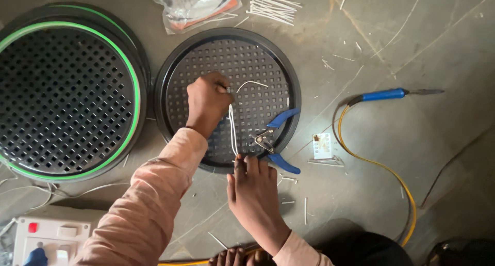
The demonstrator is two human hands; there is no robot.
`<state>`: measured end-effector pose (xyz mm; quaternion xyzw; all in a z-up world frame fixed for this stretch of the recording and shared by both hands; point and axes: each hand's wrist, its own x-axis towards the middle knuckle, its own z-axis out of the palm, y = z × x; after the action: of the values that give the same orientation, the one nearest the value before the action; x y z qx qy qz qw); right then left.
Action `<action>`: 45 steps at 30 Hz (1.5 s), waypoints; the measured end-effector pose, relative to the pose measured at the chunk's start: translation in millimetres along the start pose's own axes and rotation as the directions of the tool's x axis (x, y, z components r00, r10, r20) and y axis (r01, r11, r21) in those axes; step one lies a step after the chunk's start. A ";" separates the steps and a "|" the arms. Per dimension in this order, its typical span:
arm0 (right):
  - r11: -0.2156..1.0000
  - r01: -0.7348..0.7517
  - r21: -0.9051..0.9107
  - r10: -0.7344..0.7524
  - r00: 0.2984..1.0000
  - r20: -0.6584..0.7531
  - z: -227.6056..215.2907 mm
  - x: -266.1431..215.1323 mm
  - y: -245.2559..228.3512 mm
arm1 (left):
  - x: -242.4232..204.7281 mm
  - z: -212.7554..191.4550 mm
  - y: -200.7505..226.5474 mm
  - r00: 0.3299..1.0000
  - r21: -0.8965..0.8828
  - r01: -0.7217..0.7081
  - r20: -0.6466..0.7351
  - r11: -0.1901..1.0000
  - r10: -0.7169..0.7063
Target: The person is soldering white wires to a small electronic component held by a clamp on a perforated tray. They then wrap the connection with black electrical tape and secure the wires to the tray using white zip ties.
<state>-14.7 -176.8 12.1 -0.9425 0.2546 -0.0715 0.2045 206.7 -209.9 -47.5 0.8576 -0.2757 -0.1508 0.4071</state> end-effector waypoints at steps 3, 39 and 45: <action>1.000 0.010 -0.012 -0.010 1.000 0.012 0.5 -0.6 -0.6 | -2.0 -1.5 1.0 0.987 -0.097 0.156 0.063 0.983 -0.150; 0.965 -0.259 0.048 0.262 0.960 -0.094 22.9 38.1 0.4 | -3.9 8.8 -12.3 0.997 -0.062 0.039 -0.070 0.997 -0.043; 0.979 -0.202 -0.025 0.198 0.974 -0.108 22.9 38.1 -1.8 | -3.0 7.9 -12.4 0.997 -0.047 -0.002 -0.074 0.999 -0.002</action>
<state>24.4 -186.9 -6.7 -0.9105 0.3597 -0.0955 0.1802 204.8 -206.6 -62.0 0.8527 -0.2569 -0.1256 0.4371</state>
